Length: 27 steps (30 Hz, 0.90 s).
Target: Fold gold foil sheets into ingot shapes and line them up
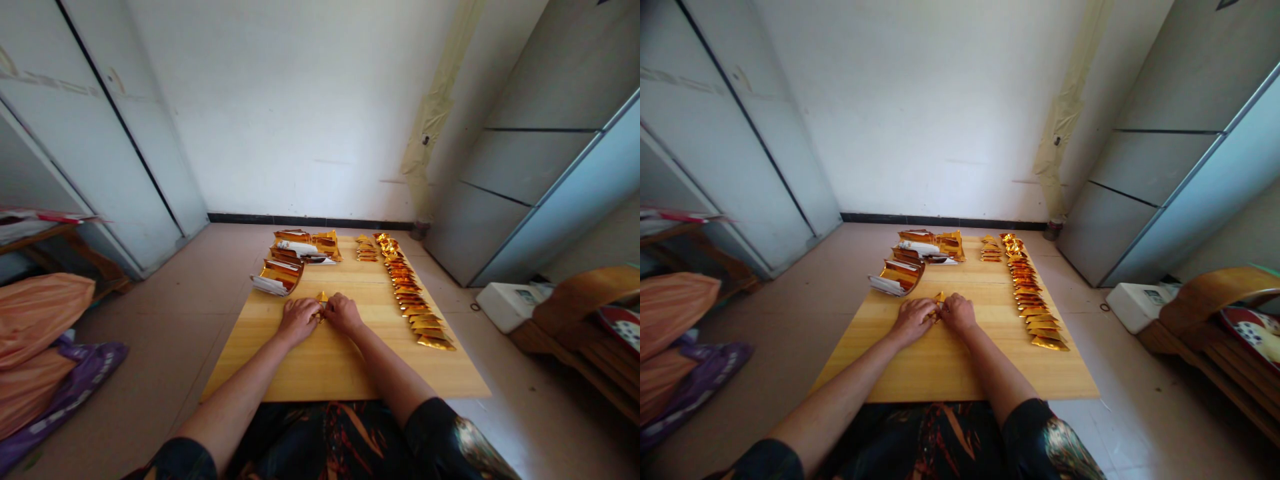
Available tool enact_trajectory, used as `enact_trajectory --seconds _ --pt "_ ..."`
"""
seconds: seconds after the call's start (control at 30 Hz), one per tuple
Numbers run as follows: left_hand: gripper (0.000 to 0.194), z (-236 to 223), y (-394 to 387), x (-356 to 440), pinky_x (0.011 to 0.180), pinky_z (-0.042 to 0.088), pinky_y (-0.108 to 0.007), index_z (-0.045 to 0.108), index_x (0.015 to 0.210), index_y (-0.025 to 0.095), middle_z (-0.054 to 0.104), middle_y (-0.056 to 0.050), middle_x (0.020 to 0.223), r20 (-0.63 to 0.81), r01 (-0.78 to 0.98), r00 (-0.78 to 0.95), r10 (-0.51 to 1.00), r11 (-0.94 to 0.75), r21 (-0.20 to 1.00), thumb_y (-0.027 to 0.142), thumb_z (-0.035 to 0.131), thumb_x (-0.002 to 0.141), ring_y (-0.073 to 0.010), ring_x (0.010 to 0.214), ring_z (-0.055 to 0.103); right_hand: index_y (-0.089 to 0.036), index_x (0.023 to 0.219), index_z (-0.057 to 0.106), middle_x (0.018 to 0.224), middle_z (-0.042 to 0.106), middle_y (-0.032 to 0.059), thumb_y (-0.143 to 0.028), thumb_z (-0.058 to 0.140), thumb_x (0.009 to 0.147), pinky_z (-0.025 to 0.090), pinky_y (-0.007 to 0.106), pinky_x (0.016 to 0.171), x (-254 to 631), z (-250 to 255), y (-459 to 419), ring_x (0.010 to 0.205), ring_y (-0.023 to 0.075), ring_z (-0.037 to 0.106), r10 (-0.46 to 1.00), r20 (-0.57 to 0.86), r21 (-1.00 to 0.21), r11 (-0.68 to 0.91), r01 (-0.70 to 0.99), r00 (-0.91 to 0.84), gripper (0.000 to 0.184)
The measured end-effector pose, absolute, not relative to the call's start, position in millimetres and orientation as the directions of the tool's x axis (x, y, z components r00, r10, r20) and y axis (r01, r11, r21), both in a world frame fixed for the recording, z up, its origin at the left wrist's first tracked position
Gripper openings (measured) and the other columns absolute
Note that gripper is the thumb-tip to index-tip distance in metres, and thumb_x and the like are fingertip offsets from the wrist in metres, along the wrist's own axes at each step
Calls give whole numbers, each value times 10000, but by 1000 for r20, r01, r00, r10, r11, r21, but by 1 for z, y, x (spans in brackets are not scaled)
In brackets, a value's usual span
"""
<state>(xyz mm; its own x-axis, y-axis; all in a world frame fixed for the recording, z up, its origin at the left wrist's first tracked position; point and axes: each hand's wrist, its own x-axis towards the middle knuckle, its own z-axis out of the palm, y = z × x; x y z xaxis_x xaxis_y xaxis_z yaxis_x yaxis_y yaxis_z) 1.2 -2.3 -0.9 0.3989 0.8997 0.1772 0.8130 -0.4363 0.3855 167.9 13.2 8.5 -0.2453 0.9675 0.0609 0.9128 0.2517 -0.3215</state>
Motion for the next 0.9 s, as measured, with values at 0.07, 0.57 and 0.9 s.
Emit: enact_trajectory --seconds 0.07,0.57,0.9 --pt "246 -2 -2 1 995 281 -417 594 1003 310 605 15 1197 183 814 397 900 -437 383 210 535 786 -205 1158 482 -203 812 647 901 614 32 -350 556 872 323 232 659 168 8 13 815 136 564 969 59 -333 244 911 -238 183" --pt "213 0 -3 2 980 285 -410 586 989 304 618 13 1154 186 818 380 906 -423 390 221 522 804 -198 1125 496 -192 757 610 855 597 6 -218 627 767 306 220 632 170 6 12 740 115 532 971 112 -417 238 877 -211 33" --pt "139 2 -2 2 970 287 -419 639 911 320 595 31 1186 149 829 401 904 -428 360 281 551 811 -205 1115 486 -187 725 604 830 577 -2 -218 631 760 319 211 621 170 8 12 684 101 507 975 108 -461 220 860 -192 54"
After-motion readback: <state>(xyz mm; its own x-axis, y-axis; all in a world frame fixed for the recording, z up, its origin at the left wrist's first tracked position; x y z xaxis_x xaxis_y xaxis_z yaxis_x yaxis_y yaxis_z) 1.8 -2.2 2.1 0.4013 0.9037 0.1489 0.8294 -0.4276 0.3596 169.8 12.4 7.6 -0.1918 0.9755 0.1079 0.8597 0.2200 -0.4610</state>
